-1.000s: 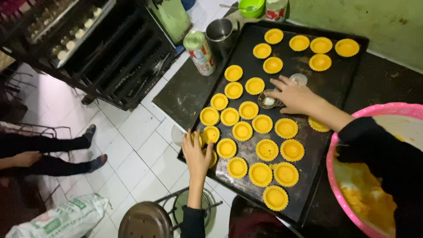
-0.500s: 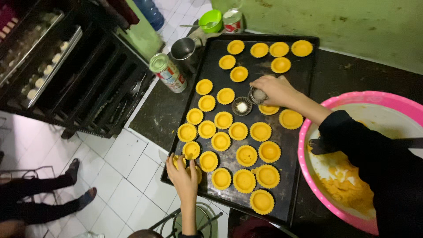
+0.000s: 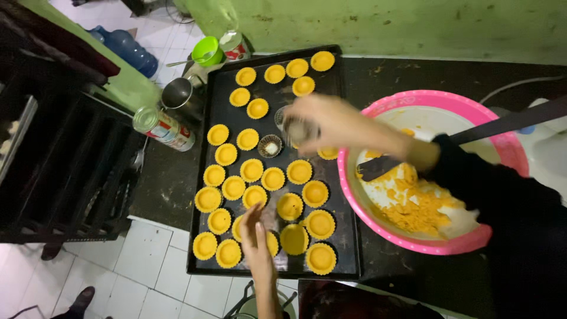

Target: The person prepares tart shells by hand and using a small mold. The person takes yellow dough from a pink bowl, rolls it into a ball, presses it into a small tart mold, and then places the formed shell onto a large black baking tray alongside several others.

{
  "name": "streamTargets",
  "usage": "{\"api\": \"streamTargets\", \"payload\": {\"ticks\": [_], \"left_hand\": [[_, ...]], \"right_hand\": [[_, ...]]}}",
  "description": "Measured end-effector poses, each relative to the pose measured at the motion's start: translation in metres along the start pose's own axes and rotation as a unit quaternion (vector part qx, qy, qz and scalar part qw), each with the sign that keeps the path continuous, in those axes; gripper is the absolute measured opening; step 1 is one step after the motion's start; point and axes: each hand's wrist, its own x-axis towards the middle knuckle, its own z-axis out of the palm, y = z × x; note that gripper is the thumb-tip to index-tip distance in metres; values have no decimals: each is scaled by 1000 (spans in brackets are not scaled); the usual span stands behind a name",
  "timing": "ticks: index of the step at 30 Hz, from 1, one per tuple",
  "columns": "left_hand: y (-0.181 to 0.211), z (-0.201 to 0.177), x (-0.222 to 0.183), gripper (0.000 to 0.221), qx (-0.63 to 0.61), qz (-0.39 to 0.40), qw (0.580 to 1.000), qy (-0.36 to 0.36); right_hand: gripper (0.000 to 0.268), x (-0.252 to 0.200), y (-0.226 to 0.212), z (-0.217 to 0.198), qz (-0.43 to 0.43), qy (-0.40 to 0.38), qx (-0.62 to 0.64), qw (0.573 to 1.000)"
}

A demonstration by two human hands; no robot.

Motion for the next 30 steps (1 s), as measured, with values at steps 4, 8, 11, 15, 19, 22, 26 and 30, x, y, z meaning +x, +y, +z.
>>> {"api": "streamTargets", "payload": {"ticks": [4, 8, 11, 15, 19, 22, 26, 30], "left_hand": [[1, 43, -11, 68, -538, -219, 789, -202], [-14, 70, -18, 41, -673, -357, 608, -224], [15, 74, -8, 43, -159, 15, 979, -128], [5, 98, -4, 36, -87, 205, 973, -67], [-1, 151, 3, 34, -130, 322, 933, -94], [-5, 181, 6, 31, -166, 290, 934, -124], [18, 184, 9, 26, -87, 256, 949, -162], [13, 187, 9, 24, 49, 267, 938, -214]], "right_hand": [[79, -64, -38, 15, -159, -148, 64, 974], [61, -94, -33, -2, -141, -181, 124, 965], [38, -126, 32, -19, -82, -76, 79, 991], [29, -197, 175, 87, 60, -261, -75, 961], [41, -221, 158, 101, 105, -370, -20, 923], [54, -204, 112, 70, 32, -313, 48, 948], [62, -192, 103, 71, 55, -363, 100, 925], [67, -192, 116, 96, 74, -381, 136, 912]]}}
